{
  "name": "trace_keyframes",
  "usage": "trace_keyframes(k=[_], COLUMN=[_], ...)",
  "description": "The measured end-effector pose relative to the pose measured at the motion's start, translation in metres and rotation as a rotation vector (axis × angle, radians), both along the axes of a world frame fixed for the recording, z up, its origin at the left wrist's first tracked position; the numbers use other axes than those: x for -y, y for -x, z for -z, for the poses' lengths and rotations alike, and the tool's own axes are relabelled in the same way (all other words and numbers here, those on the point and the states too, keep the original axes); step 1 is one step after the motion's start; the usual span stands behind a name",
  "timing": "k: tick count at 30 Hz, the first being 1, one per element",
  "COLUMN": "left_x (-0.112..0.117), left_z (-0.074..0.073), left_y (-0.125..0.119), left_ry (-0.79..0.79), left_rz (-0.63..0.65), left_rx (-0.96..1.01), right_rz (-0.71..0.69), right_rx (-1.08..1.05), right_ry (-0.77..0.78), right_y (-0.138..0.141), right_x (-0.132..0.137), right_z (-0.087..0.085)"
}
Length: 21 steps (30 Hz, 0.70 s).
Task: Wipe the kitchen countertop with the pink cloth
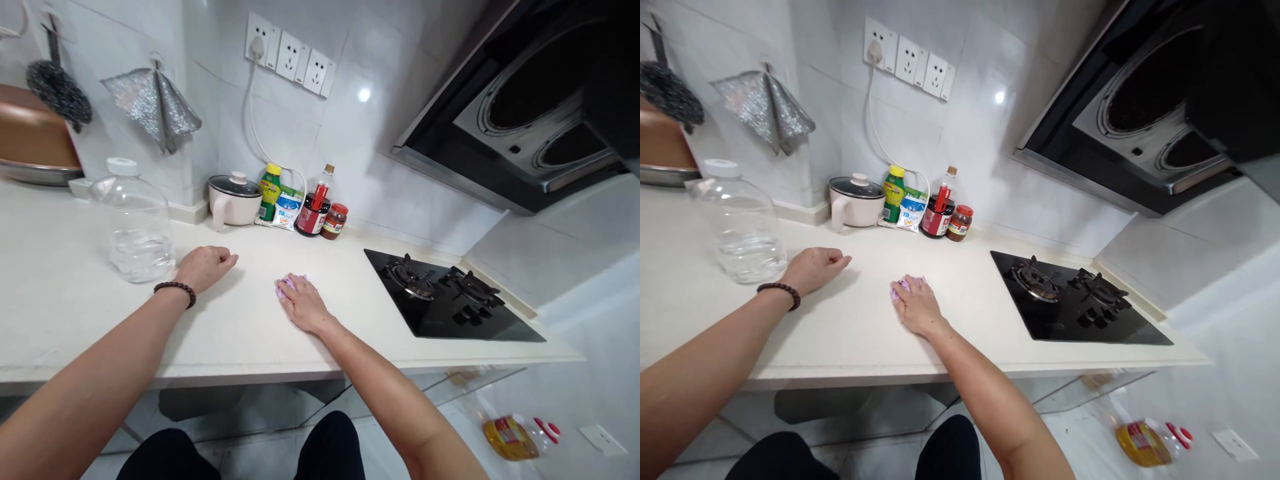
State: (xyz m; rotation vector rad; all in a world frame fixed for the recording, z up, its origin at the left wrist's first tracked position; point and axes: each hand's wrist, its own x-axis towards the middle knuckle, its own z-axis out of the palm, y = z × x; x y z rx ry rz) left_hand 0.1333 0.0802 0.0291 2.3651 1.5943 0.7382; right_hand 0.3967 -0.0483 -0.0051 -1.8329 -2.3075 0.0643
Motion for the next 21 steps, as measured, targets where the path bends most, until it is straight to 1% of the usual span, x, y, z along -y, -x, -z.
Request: trace_keyframes(k=[2, 4, 7, 10, 13, 17, 21], left_x=[-0.001, -0.001, 0.000, -0.001, -0.003, -0.004, -0.002], left_z=[0.002, 0.003, 0.003, 0.004, 0.005, 0.005, 0.001], left_y=[0.004, 0.007, 0.008, 0.008, 0.007, 0.008, 0.008], left_ry=[0.008, 0.012, 0.023, 0.032, 0.026, 0.038, 0.078], left_rz=[-0.006, -0.010, -0.017, -0.033, -0.034, -0.049, -0.065], left_rx=[-0.005, -0.004, -0.001, -0.018, -0.036, -0.047, -0.065], right_rz=[-0.031, -0.044, -0.032, 0.009, 0.092, 0.207, 0.274], right_rx=[-0.012, -0.020, -0.029, -0.031, -0.026, -0.007, 0.017], right_ry=[0.005, 0.009, -0.006, -0.024, -0.049, -0.092, -0.142], right_y=[-0.001, -0.009, -0.029, -0.055, -0.091, -0.151, -0.209], right_x=[0.006, 0.015, 0.031, 0.052, 0.077, 0.114, 0.147], right_z=[-0.001, -0.001, -0.001, -0.001, -0.001, 0.005, 0.012])
